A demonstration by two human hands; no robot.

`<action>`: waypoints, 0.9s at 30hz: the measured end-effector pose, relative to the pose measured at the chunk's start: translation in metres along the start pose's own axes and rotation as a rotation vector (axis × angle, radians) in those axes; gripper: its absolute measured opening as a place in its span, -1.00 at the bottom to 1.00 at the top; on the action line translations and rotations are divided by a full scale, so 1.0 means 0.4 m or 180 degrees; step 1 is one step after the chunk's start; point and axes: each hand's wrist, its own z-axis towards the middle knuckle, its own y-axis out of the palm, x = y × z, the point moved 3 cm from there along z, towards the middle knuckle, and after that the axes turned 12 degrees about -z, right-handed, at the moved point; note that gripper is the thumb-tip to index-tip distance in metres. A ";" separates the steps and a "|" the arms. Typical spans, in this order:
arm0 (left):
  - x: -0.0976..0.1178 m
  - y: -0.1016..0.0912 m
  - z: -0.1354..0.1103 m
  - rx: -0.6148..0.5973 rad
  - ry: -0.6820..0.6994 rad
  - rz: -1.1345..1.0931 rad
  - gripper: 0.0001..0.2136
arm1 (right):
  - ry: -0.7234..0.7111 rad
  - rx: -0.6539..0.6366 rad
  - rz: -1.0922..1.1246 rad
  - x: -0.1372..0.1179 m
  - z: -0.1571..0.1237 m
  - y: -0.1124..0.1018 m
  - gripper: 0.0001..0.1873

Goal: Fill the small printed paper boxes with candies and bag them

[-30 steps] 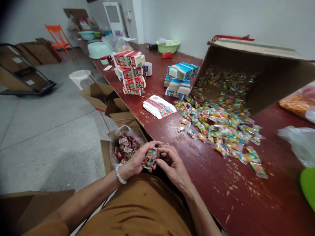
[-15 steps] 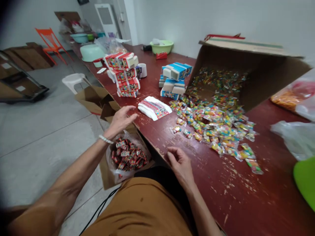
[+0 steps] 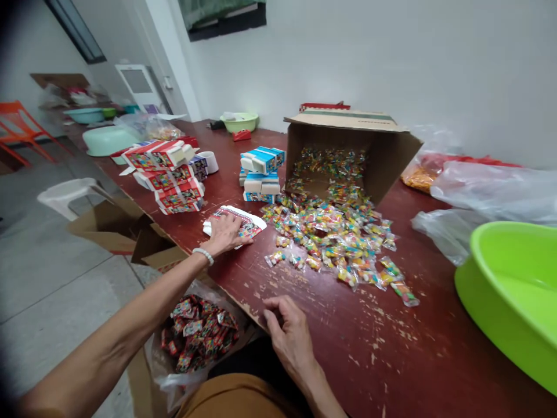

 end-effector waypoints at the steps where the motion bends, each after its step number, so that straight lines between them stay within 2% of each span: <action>1: 0.003 0.005 -0.002 -0.0005 -0.0039 -0.0020 -0.44 | -0.0017 0.0015 0.0013 -0.001 0.001 0.000 -0.87; 5: 0.011 0.005 0.003 0.0002 -0.0195 -0.0258 -0.55 | -0.0040 0.0052 0.0065 -0.009 0.002 -0.003 -0.86; 10: 0.011 -0.024 0.002 0.0219 -0.0414 -0.0910 -0.66 | 0.0095 -0.0012 0.0205 -0.004 0.001 -0.007 -0.87; 12: 0.016 -0.032 -0.026 0.0287 -0.0435 -0.1338 -0.76 | 0.0445 -0.0158 0.0596 0.009 0.004 -0.004 -0.85; 15: 0.044 -0.032 -0.119 0.0186 -0.0393 -0.2136 -0.80 | 0.1039 -0.0041 0.1416 0.016 0.021 -0.006 -0.59; 17: 0.080 -0.025 -0.211 -0.0122 -0.0343 -0.2662 -0.73 | 0.1026 0.0225 0.1686 -0.003 0.039 -0.018 -0.44; 19: 0.127 -0.018 -0.309 -0.0606 -0.0351 -0.3181 -0.69 | 0.0773 0.0319 0.1742 -0.035 0.056 -0.031 -0.51; 21: 0.184 -0.001 -0.397 -0.1809 -0.0634 -0.4650 -0.62 | 0.0600 0.0110 0.1824 -0.068 0.064 -0.039 -0.66; 23: 0.233 0.005 -0.456 -0.2794 -0.0834 -0.5670 -0.52 | 0.0499 -0.0260 0.1900 -0.092 0.061 -0.042 -0.72; 24: 0.250 0.007 -0.472 -0.3060 -0.0858 -0.5961 -0.51 | 0.0461 -0.0423 0.1937 -0.100 0.056 -0.044 -0.72; 25: 0.260 0.010 -0.479 -0.3157 -0.0835 -0.6154 -0.54 | 0.0432 -0.0574 0.1980 -0.106 0.049 -0.046 -0.71; 27: 0.270 0.016 -0.478 -0.3050 -0.0704 -0.6348 -0.59 | 0.0434 -0.0868 0.2126 -0.115 0.033 -0.051 -0.67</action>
